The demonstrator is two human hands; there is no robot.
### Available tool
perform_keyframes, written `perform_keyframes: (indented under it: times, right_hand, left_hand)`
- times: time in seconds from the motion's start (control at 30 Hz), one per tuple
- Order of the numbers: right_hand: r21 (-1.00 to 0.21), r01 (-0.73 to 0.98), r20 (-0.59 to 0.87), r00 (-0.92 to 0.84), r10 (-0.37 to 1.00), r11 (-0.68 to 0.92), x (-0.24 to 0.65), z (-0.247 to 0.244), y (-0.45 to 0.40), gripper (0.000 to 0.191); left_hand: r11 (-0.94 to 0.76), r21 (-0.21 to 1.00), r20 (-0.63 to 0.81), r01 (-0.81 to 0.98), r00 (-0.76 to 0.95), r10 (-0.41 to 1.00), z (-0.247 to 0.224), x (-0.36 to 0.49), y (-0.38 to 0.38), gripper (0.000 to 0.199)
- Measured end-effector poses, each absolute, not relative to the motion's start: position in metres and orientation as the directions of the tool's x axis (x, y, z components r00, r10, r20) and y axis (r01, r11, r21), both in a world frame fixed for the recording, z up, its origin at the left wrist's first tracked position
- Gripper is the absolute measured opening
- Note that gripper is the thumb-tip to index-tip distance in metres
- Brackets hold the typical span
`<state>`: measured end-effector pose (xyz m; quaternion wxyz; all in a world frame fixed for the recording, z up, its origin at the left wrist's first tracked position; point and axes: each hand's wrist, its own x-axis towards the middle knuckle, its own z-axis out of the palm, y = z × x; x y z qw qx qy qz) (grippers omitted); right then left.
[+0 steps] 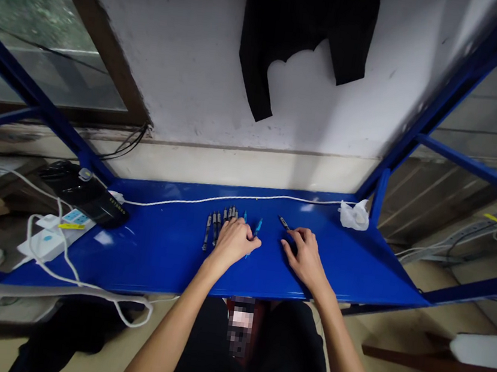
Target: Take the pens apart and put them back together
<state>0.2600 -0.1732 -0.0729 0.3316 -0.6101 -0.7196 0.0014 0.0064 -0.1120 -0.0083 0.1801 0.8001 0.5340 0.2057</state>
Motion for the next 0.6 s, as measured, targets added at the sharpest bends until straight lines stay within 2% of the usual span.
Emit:
perform_keyframes:
  times: [0.07,0.13,0.2,0.27,0.37,0.47,0.53,0.6]
  right_hand:
    - [-0.423,0.866,0.487,-0.03,0.873,0.266,0.26,-0.072,-0.174,0.038]
    - [-0.441,0.855,0.493,-0.024,0.87,0.273,0.261,-0.07,-0.175,0.037]
    - [-0.468,0.837,0.498,-0.015,0.867,0.283,0.261,-0.067,-0.178,0.037]
    - [-0.528,0.793,0.496,-0.004,0.868,0.305,0.258,-0.062,-0.18,0.035]
    - [-0.719,0.614,0.46,0.068,0.886,0.326,0.246,-0.052,-0.172,0.032]
    - [-0.897,0.326,0.342,0.082,0.936,0.299,0.221,-0.039,-0.145,0.039]
    - [-0.934,0.195,0.301,-0.019,0.953,0.299,0.202,-0.032,-0.118,0.045]
    - [-0.939,0.156,0.292,-0.106,0.95,0.306,0.184,-0.027,-0.089,0.049]
  left_hand:
    - [-0.365,0.749,0.193,0.553,0.344,0.919,-0.004,-0.001,-0.112,0.021]
    - [-0.378,0.896,0.31,0.232,0.284,0.907,0.0,-0.007,-0.112,0.024]
    - [-0.383,0.922,0.386,-0.046,0.159,0.909,0.002,-0.013,-0.113,0.03]
    - [-0.351,0.914,0.373,-0.205,0.08,0.925,0.001,-0.015,-0.111,0.032]
    - [-0.322,0.92,0.35,-0.222,0.097,0.932,-0.005,-0.013,-0.102,0.032]
    - [-0.422,0.904,0.426,-0.063,0.179,0.887,-0.013,-0.005,-0.082,0.028]
    - [-0.522,0.849,0.491,0.08,0.247,0.835,-0.017,0.002,-0.067,0.02]
    - [-0.588,0.786,0.523,0.19,0.302,0.797,-0.02,0.006,-0.053,0.013]
